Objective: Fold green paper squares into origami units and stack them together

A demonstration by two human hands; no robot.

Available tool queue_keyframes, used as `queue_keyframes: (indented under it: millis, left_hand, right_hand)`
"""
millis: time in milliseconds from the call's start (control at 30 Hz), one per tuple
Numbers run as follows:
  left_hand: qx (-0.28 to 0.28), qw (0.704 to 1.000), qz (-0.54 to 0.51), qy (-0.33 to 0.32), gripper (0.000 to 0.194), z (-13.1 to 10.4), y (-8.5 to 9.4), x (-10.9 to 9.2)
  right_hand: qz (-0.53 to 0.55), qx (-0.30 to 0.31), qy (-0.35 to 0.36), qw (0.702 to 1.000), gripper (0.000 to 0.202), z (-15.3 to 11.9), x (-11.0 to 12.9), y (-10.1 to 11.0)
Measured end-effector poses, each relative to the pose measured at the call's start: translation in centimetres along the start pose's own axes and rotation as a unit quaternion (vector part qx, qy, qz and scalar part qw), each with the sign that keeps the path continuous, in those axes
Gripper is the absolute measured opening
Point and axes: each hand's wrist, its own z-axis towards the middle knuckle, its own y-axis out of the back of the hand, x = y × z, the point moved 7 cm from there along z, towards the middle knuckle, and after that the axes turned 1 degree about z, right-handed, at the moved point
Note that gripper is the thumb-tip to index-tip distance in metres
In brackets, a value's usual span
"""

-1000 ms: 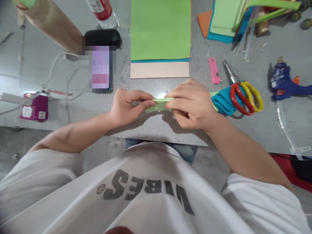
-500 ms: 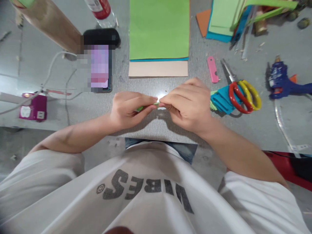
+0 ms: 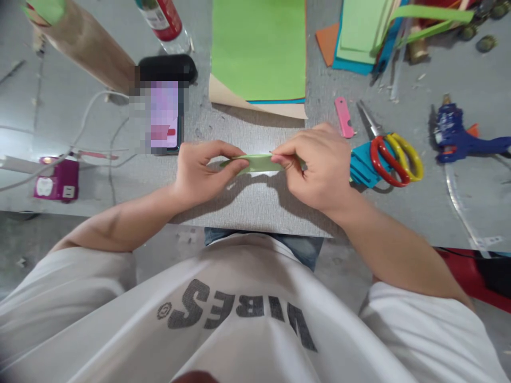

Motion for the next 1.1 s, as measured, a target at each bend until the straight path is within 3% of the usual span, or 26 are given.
queue_keyframes:
  millis: [100,233,533,600,733,900,1100]
  left_hand:
    - [0.007,0.996,-0.070,0.055,0.012,0.5,-0.3,1.0]
    - [0.012,0.987,-0.134,0.092,0.018,0.7,-0.7,1.9]
    - [0.006,0.974,-0.172,0.147,0.041,0.2,-1.4,3.3]
    - [0.002,0.972,-0.179,0.154,0.042,0.1,-1.4,3.5]
    - [-0.020,0.971,-0.189,0.145,0.046,0.4,-0.9,3.2]
    - [-0.016,0.966,-0.204,0.158,0.051,0.6,-1.0,2.9]
    - [-0.020,0.960,-0.224,0.165,0.052,0.3,-1.4,3.5]
  right_hand:
    - [0.050,-0.035,-0.027,0.998,0.030,0.0,-0.6,0.3]
    - [0.125,-0.018,-0.128,0.984,0.032,0.0,-2.4,-0.4]
    - [0.221,-0.068,-0.216,0.949,0.025,-0.3,-3.4,-1.1]
    - [0.263,-0.060,-0.241,0.932,0.032,-0.4,-4.0,-1.7]
    - [0.299,-0.014,-0.263,0.917,0.050,-0.8,-4.7,-3.1]
    - [0.297,-0.019,-0.307,0.904,0.052,-1.6,-5.4,-3.5]
    - [0.283,-0.017,-0.292,0.913,0.055,-1.9,-5.4,-3.5]
